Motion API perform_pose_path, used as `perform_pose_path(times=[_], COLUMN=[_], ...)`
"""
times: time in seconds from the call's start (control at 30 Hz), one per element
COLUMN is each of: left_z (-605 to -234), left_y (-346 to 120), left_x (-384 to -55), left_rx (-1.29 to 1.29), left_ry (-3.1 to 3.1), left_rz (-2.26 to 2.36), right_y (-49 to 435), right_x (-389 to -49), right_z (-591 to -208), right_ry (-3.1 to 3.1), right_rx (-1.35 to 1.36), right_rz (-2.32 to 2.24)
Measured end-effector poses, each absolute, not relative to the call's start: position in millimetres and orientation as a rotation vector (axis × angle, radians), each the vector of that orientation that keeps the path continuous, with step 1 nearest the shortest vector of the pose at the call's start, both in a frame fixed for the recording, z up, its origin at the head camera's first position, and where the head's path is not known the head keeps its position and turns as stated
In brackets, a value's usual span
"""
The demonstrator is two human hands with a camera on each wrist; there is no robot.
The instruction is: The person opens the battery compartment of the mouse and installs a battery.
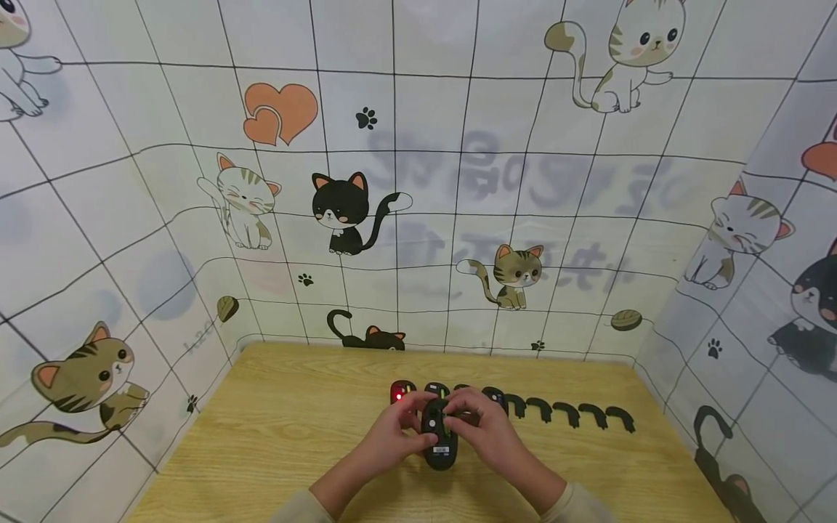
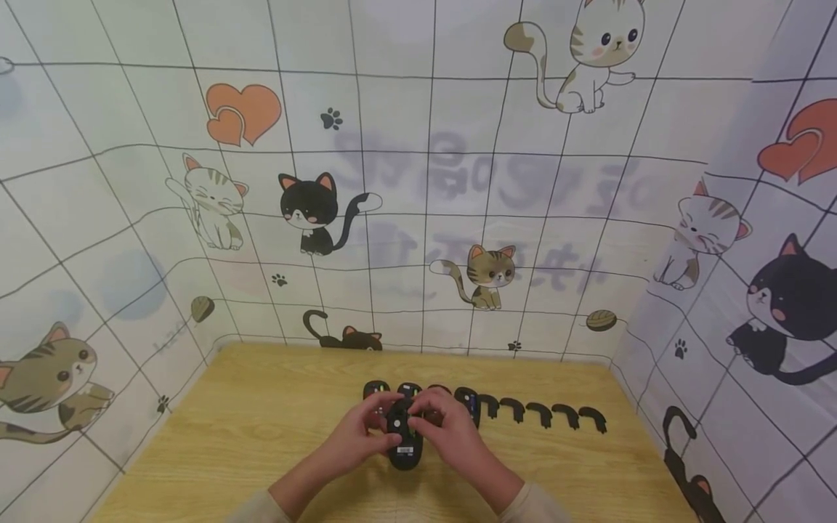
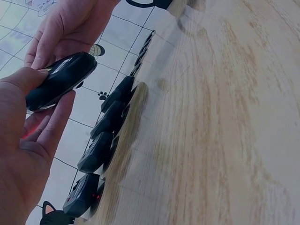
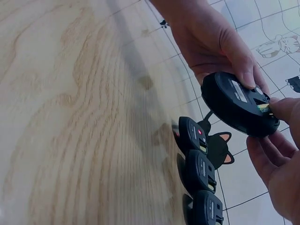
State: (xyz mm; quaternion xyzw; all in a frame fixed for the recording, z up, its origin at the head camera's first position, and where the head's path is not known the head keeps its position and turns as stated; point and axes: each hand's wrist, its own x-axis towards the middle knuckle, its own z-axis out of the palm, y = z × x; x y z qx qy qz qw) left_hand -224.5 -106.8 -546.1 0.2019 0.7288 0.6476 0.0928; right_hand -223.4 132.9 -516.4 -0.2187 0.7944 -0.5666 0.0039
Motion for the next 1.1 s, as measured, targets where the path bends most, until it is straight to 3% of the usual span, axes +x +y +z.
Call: perform_pose_path(times=[1.1], left_z=[-542], left_y=[-101], left_x=[-220], left_rx=[0.614], left_ry=[2.133], left_rz=[1.984], right_y=[117], right_x=[-210], right_z=[-516], right_ry=[2.463], right_rx=[-0.541], right_rz=[-2.009])
